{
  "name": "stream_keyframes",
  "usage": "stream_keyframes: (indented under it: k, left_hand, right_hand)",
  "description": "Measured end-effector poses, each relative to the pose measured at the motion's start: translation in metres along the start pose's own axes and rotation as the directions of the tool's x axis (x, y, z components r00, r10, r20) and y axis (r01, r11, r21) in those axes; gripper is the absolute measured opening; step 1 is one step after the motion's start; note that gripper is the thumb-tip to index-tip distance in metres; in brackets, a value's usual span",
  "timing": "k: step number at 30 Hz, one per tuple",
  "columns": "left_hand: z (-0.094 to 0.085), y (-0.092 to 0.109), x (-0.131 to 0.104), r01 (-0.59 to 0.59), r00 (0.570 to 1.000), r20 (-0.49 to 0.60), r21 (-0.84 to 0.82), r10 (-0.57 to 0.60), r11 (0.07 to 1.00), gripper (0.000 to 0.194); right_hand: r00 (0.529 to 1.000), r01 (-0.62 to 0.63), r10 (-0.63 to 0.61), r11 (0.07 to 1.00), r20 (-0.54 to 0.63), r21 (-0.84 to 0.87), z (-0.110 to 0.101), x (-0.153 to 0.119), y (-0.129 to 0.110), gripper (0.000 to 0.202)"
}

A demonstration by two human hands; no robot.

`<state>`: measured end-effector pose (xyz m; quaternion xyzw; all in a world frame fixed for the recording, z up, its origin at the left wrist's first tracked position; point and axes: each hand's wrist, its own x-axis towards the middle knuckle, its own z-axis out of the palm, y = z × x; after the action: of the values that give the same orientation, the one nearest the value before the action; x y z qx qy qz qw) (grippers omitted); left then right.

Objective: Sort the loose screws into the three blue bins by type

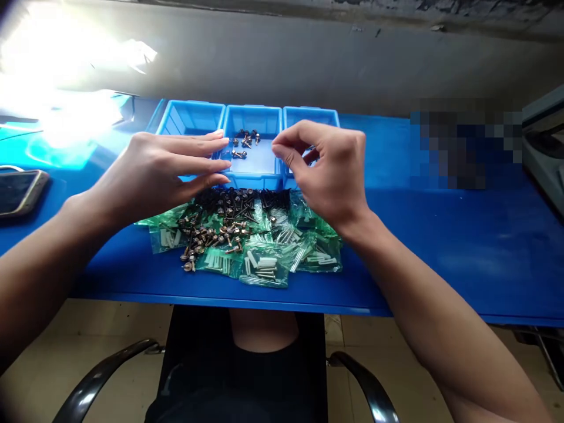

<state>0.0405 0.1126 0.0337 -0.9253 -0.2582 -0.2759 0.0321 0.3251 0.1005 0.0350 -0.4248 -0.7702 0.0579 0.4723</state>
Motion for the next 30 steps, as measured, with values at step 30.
stream_keyframes:
  k: [30]
  left_hand:
    - [-0.007, 0.042, 0.009, -0.103, 0.955, -0.278, -0.006, 0.098, 0.995, 0.014]
  right_hand:
    - [0.993, -0.092, 0.065, 0.948, 0.097, 0.306, 0.001, -0.036, -0.040, 0.020]
